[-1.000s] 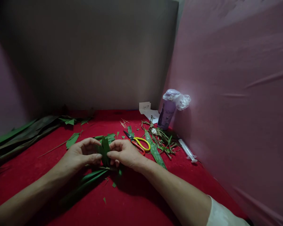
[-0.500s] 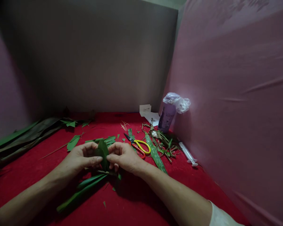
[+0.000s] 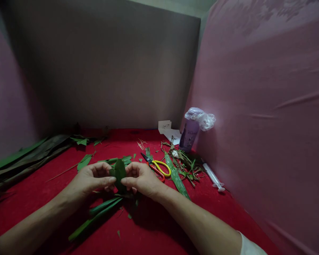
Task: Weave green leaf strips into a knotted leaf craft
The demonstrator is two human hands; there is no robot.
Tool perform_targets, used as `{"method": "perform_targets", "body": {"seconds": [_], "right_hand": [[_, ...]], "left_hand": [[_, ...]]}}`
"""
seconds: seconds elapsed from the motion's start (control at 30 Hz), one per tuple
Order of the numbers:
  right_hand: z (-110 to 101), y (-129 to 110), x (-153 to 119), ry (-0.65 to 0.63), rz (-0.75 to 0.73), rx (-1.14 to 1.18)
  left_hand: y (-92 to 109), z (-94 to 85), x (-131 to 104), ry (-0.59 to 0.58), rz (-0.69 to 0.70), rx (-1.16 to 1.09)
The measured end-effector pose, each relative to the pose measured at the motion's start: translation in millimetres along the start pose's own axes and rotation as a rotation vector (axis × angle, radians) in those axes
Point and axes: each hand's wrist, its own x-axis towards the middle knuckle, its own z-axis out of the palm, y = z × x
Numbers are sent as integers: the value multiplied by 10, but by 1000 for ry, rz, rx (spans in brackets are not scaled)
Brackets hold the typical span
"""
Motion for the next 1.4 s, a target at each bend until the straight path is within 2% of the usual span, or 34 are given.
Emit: {"method": "perform_targets", "body": {"seconds": [0.2, 0.4, 0.6, 0.73, 0.9, 1.1, 1.3, 1.4], "right_hand": [[-18, 13, 7, -18, 4, 35], [-30, 29, 6, -6, 4, 54], [-37, 32, 3, -4, 1, 59], [-45, 21, 5, -7, 12, 57], [-42, 18, 7, -5, 18, 64], [-40, 2, -2, -6, 21, 82], [-36, 3, -6, -4, 33, 101], [-41, 21, 0, -1, 38, 113]], "left_hand": [[-3, -17, -18, -5, 5, 34], [44, 34, -31, -66, 152, 32], [98, -11, -48, -102, 268, 132], [142, -27, -97, -146, 375, 277], [102, -47, -124, -180, 458, 393], [75, -61, -148, -206, 811, 782], [145, -14, -199, -233, 1010, 1061], [165, -16, -214, -254, 1046, 1132]]}}
